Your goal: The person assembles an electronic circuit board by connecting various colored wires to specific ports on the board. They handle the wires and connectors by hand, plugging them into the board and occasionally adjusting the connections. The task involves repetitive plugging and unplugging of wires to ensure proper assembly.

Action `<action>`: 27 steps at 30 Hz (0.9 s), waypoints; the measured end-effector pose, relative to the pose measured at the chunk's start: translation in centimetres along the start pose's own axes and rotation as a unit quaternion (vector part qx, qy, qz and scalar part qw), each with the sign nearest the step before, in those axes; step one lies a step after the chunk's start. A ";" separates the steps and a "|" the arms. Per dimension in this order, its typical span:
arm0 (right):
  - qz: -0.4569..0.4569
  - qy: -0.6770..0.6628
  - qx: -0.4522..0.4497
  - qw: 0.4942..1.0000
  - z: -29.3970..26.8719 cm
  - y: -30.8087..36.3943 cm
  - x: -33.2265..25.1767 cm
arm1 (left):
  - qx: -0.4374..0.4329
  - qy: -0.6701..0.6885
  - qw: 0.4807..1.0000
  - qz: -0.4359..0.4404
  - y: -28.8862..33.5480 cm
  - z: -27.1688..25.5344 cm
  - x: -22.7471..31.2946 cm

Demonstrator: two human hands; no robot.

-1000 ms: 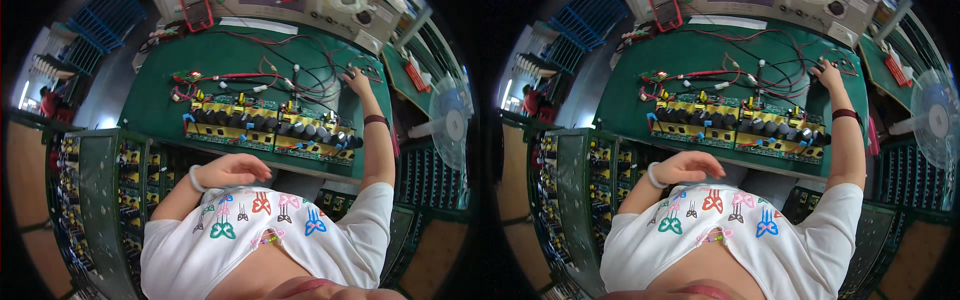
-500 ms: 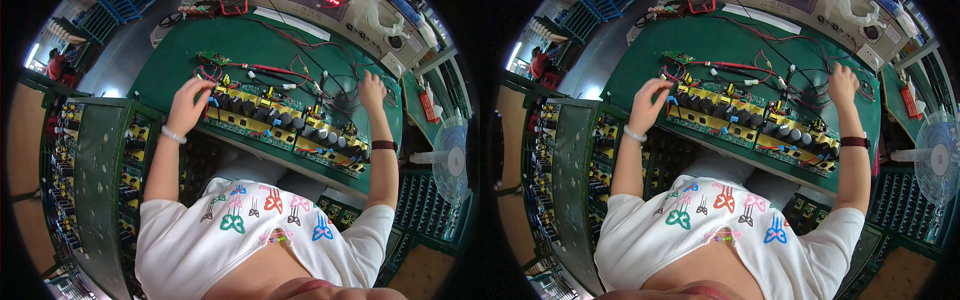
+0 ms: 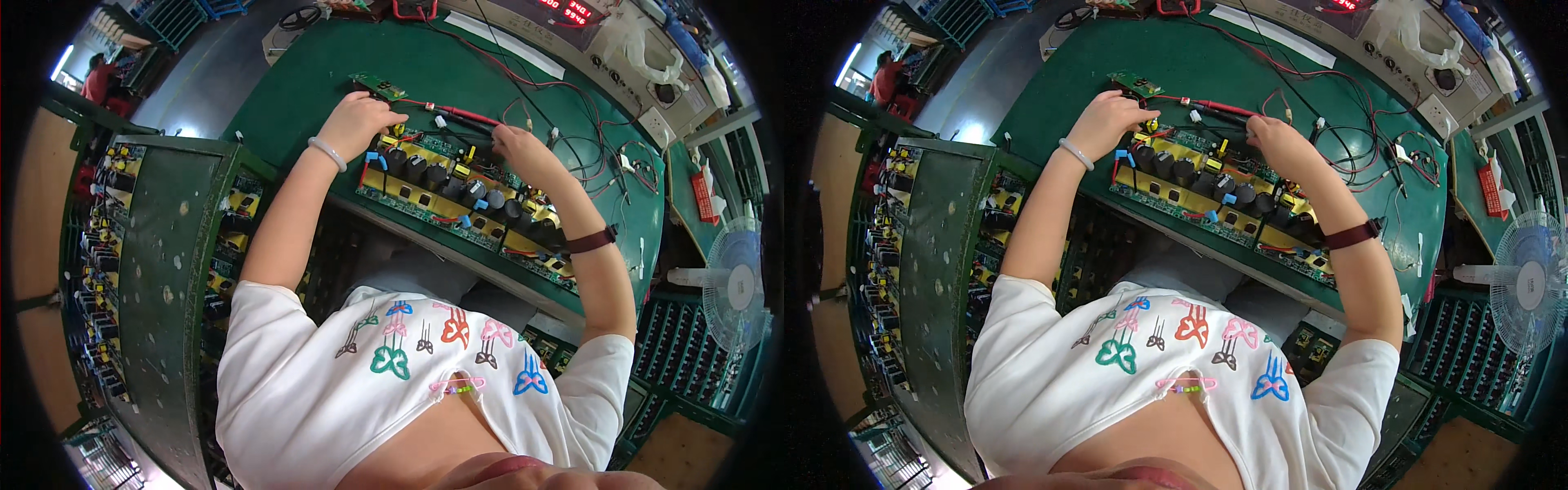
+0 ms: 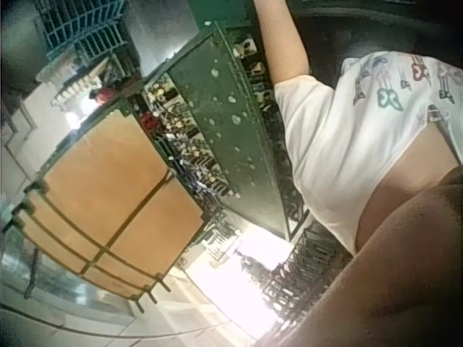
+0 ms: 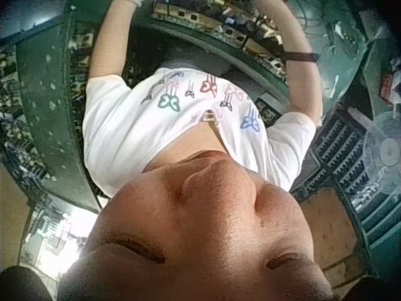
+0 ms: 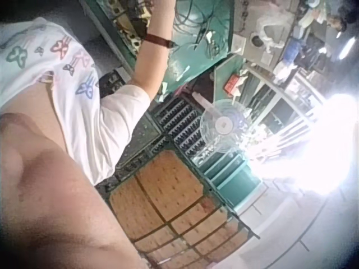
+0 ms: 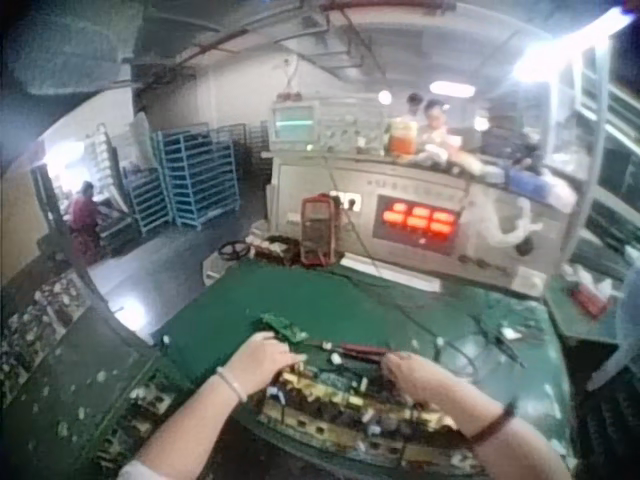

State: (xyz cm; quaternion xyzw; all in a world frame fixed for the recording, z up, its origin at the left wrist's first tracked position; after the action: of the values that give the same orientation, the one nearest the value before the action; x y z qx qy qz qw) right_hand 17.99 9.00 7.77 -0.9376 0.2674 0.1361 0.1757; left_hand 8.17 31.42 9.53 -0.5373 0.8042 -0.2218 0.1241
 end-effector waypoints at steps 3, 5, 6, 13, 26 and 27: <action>0.019 -0.019 0.022 0.999 -0.8 0.1 -0.3 | -0.020 -0.017 1.000 -0.002 -0.1 0.3 -0.1; -0.036 0.018 0.026 0.999 -0.9 -0.2 -0.8 | -0.011 -0.037 0.999 0.028 -0.6 0.3 0.3; -0.041 0.026 0.025 0.999 -0.9 -0.2 -0.8 | -0.006 -0.047 0.998 0.044 -0.8 0.3 0.5; -0.014 0.126 0.030 0.991 -1.7 -0.4 -0.3 | 0.020 -0.061 0.996 0.064 -2.7 -0.4 0.3; 0.222 0.003 0.019 0.975 -12.3 17.3 0.7 | 0.020 0.284 0.955 -0.084 -1.5 -3.8 14.2; 0.240 0.029 0.025 0.970 -13.2 18.9 1.3 | 0.030 0.272 0.959 -0.072 -1.7 -3.1 15.5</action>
State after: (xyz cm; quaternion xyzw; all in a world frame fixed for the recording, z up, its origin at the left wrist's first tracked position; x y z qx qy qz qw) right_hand 10.76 -11.93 14.33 -0.8450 0.4928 0.1398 0.1538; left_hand 2.07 17.29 13.62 -0.5091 0.7596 -0.3923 -0.0994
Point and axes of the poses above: each hand's wrist, its own y-axis away from the middle knuckle, its own z-axis out of the palm, x = y × z, the point moved 8 cm from there along -y, towards the middle knuckle, and after that the axes turned 11 degrees about x, right-handed, at the moved point
